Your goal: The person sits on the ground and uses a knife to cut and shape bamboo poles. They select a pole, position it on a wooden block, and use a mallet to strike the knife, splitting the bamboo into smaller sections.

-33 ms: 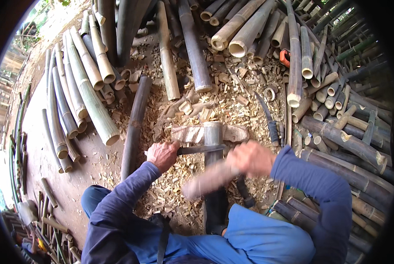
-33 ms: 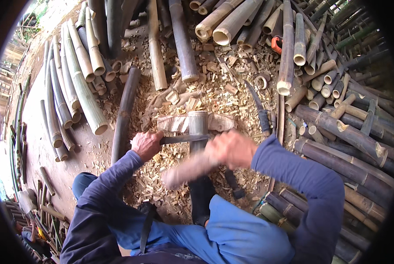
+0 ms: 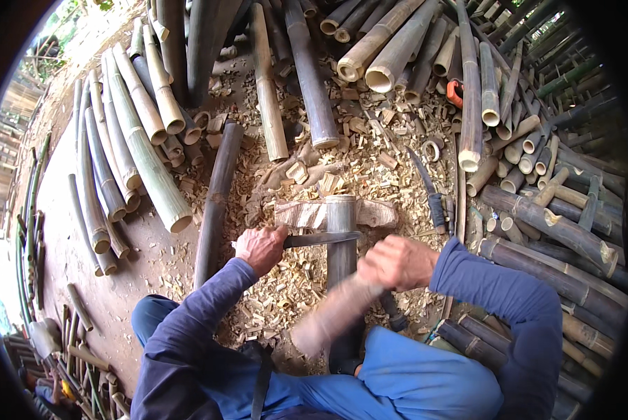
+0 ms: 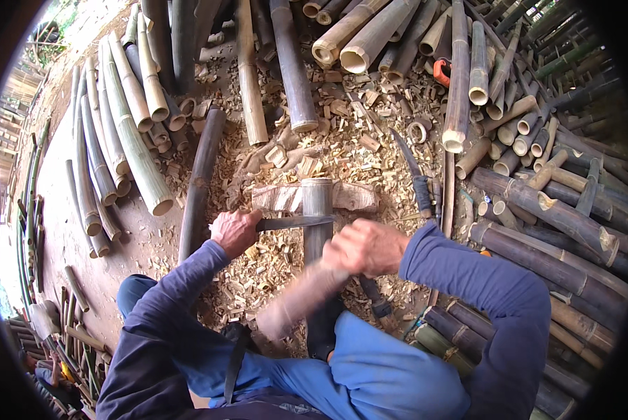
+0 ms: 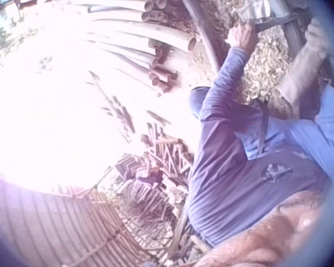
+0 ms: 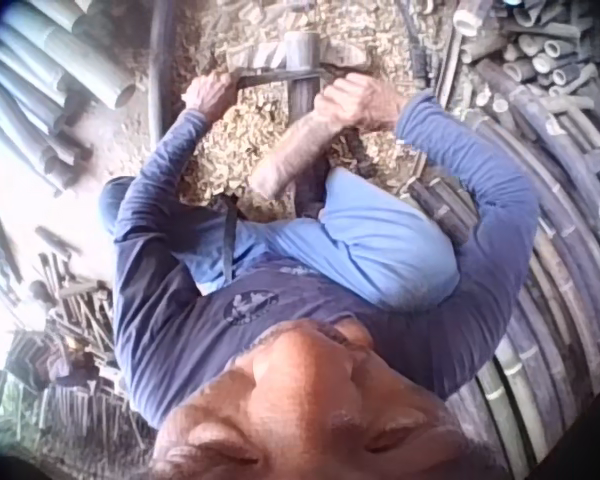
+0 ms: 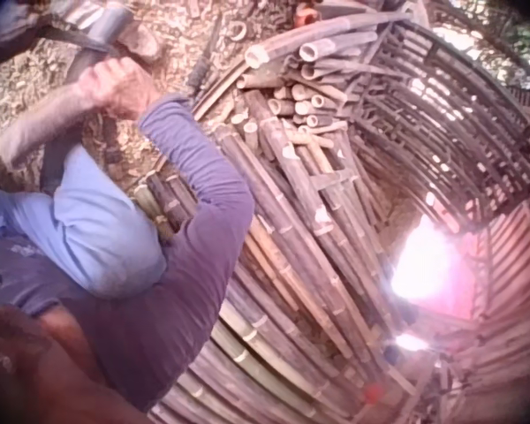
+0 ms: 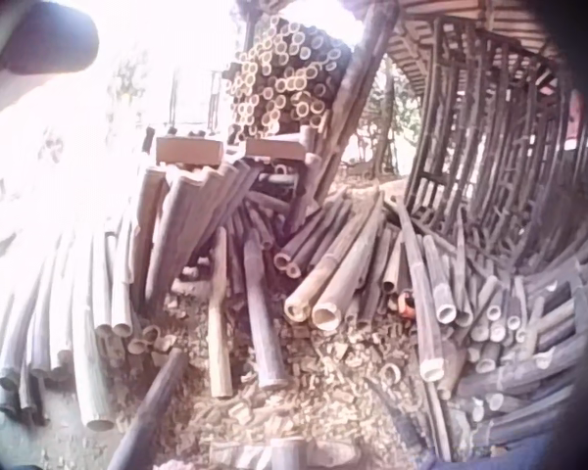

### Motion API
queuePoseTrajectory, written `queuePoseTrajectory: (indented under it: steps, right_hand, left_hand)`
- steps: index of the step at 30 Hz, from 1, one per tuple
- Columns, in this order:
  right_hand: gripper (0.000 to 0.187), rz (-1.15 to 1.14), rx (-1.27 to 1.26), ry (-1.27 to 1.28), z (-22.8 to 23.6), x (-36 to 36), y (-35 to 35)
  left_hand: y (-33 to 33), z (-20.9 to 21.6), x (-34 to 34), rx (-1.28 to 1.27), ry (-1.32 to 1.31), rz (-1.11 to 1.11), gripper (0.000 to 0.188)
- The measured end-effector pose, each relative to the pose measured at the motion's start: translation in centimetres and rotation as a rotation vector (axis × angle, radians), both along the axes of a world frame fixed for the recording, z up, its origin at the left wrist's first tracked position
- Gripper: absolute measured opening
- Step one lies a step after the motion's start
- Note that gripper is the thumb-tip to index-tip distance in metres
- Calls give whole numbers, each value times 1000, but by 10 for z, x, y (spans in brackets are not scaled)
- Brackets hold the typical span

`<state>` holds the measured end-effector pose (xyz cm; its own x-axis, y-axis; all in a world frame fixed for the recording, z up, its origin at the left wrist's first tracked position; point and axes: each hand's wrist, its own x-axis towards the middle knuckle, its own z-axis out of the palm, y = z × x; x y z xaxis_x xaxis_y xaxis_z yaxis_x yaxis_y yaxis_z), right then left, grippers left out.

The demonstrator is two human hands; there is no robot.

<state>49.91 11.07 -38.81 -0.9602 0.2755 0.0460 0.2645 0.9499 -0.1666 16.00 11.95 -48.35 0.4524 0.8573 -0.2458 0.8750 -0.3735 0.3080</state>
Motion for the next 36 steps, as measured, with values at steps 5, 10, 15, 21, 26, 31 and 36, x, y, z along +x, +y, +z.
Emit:
queuePoseTrajectory:
  steps: [5, 10, 15, 21, 26, 31, 36]
  right_hand:
    - [26, -260, 100, -285, -31, 34, 43]
    - [29, 46, -22, 256, -18, 6, 7]
    - [24, -282, 79, -358, -12, 13, 25]
    - [26, -165, -13, -53, -20, 35, 46]
    - [33, -34, -8, -27, 3, -7, -2]
    - [40, -307, 127, -252, -23, 47, 50]
    - [30, 54, 120, 114, -5, -1, 14]
  left_hand:
    - [5, -7, 3, 45, -19, -4, 12]
    - [3, -8, 4, 20, -9, -9, 14]
    - [-5, -7, -1, 9, -6, 42, 16]
    - [4, -12, 11, 45, -1, 9, 19]
    - [-5, -17, -5, 34, 21, 45, 17]
    - [0, -19, 6, 40, -9, 7, 20]
    - [-3, -15, -2, 30, -2, 33, 18]
